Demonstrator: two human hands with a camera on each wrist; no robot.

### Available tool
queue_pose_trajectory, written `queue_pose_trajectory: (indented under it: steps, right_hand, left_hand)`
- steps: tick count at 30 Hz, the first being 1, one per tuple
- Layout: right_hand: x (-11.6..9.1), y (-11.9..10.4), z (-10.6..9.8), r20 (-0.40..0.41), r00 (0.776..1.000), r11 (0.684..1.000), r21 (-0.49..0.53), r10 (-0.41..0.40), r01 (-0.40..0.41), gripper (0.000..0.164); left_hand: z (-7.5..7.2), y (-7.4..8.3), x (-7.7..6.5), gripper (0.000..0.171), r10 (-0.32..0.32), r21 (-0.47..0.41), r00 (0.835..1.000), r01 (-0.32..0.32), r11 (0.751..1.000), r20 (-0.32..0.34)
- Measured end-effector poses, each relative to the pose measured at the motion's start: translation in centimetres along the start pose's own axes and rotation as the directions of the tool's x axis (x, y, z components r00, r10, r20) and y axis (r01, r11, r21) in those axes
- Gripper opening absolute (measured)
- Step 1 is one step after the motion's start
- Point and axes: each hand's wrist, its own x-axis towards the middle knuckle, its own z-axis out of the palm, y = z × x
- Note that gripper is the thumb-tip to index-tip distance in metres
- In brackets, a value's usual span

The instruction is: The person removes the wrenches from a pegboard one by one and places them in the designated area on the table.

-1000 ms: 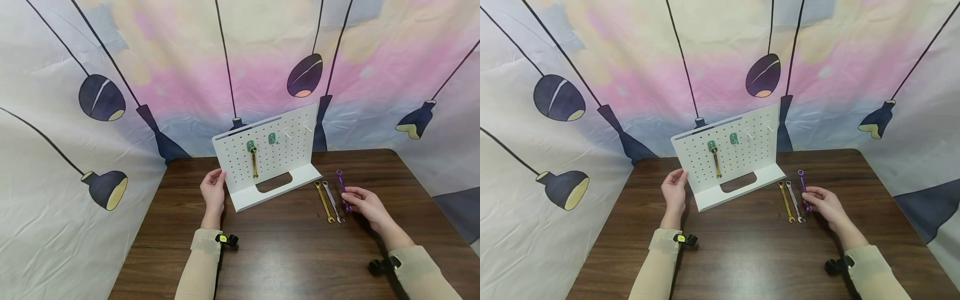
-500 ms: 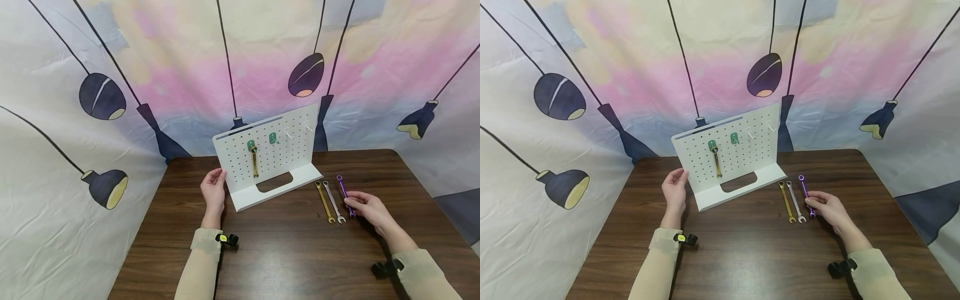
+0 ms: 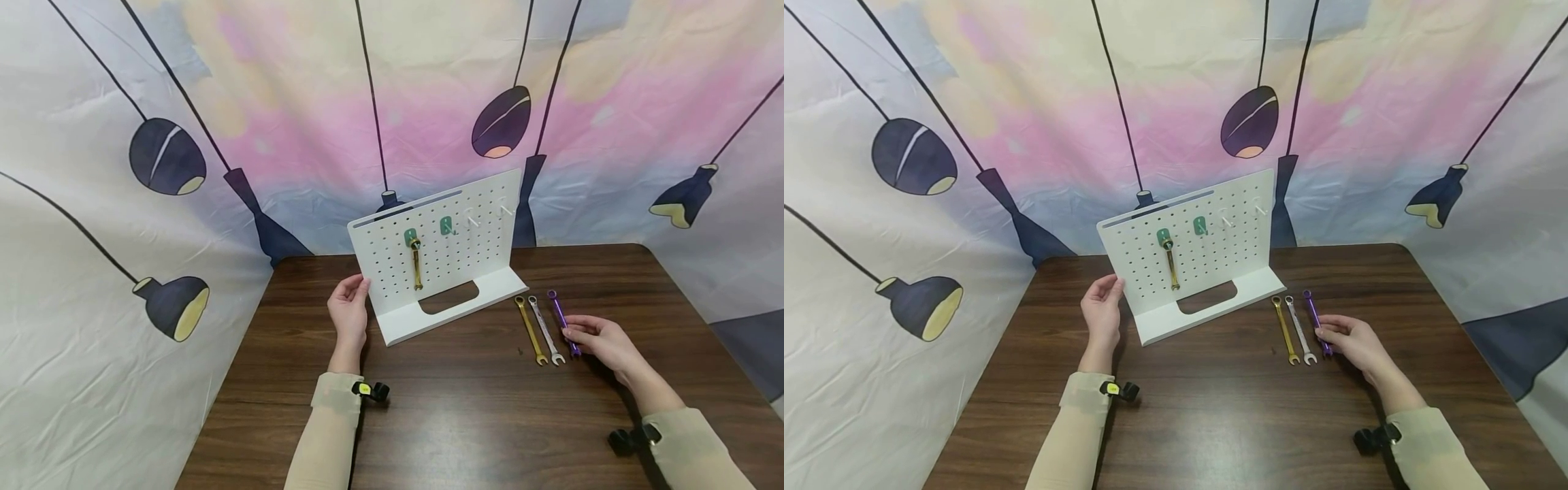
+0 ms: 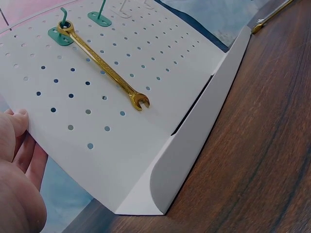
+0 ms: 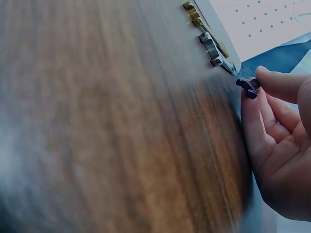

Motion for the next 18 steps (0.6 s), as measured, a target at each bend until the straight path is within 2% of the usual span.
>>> queue_pose_trajectory:
  steps: [10,18]
  right_hand:
    - [0.04,-0.13,0.24,-0.011,1.0,0.994,-0.112,-0.019,0.018,0.055]
    - [-0.29,-0.02,0.53,-0.042,0.999,0.983,-0.182,-0.028,0.02,0.052]
  left_hand:
    - [-0.11,-0.28,0.25,0.014,0.01,-0.005,1.0,-0.01,1.0,0.011]
    - [-0.21,-0.15,-0.14,0.013,-0.009,0.013,1.0,0.009,1.0,0.005]
